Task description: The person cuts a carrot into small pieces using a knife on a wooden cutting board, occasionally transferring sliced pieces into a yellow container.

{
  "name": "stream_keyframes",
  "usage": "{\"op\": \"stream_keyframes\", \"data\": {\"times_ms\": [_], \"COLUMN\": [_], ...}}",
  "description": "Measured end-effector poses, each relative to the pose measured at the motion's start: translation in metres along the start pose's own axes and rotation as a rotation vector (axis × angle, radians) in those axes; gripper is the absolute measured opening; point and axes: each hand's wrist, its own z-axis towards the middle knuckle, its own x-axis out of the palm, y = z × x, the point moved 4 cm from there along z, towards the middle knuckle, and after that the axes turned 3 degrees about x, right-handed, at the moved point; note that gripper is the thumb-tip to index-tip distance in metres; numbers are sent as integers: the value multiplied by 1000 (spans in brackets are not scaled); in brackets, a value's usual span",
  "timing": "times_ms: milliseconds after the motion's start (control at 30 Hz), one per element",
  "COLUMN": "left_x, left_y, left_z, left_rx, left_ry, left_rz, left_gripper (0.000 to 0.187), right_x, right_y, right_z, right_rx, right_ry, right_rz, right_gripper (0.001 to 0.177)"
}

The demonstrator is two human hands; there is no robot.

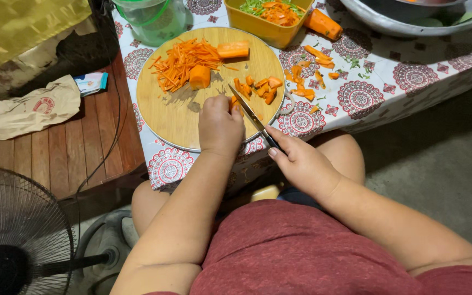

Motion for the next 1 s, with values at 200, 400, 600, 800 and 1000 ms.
{"op": "stream_keyframes", "data": {"times_ms": [200, 400, 600, 800, 1000], "left_x": [-2, -4, -3, -2, -5], "left_y": [-2, -2, 0, -1, -3], "left_z": [0, 1, 2, 3, 2], "left_rx": [27, -3, -6, 25, 25], "left_ry": [-17, 22, 26, 20, -14], "left_rz": [3, -15, -51, -37, -49], "left_gripper": [14, 10, 9, 10, 13], "right_x": [-4, -7, -10, 2, -3], "right_y": [8, 13, 13, 11, -1], "right_z": [-3, 2, 23, 46, 34], "right_rx": [-33, 54, 57, 153, 117], "right_ry": [-11, 31, 120, 196, 160], "right_rz": [-85, -284, -364, -455, -371], "right_gripper": [52, 53, 50, 52, 51]}}
